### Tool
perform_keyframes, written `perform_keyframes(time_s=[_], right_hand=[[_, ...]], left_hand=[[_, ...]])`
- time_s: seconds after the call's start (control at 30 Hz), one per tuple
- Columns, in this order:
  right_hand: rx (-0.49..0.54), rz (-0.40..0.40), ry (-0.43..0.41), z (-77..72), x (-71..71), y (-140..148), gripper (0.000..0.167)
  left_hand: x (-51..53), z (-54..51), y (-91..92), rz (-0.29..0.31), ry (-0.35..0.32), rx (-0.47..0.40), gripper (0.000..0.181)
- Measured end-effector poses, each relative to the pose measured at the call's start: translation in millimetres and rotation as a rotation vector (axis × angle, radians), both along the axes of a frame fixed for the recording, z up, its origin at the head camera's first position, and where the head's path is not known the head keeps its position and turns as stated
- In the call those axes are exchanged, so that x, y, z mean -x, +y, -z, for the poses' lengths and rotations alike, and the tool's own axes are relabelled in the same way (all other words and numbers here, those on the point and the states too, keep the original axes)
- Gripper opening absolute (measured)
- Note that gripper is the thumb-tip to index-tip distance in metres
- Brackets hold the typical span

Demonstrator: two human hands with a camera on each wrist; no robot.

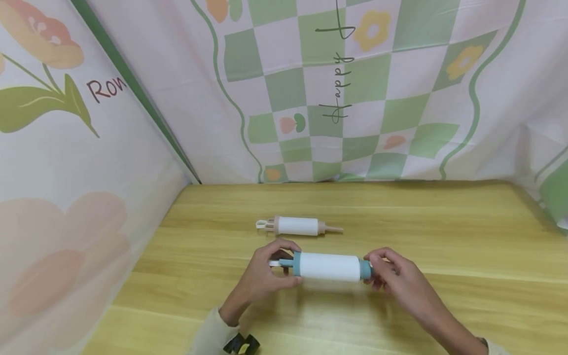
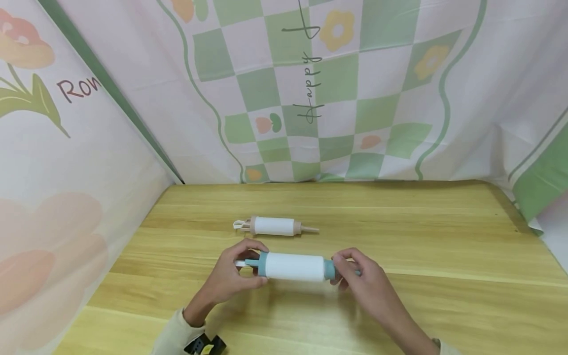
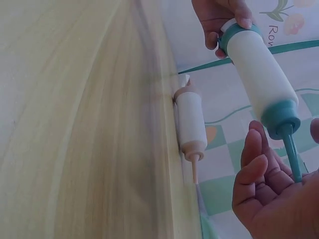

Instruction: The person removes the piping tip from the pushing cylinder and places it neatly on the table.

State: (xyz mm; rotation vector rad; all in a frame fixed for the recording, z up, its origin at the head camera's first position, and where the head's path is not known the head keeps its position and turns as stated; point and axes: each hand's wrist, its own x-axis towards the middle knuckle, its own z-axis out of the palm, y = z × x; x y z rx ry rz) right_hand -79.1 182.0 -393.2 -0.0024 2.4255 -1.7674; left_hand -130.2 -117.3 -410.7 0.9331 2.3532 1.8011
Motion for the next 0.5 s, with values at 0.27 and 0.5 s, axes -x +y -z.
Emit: perform_keyframes(time_s=[0.27,0.5], right_hand=[[0.028,-0.046,0.012,-2.4,0.4,1.4,0.038],[0.024,-0.084,0.124,1.6,0.6,2.3,0.028]], left_hand=[[0.4,0.8,-0.7,-0.006,-0.006,0.003,0.042],[-1.1,-3.8,-1.9,-0.018,-0.017,0.003,0.044]])
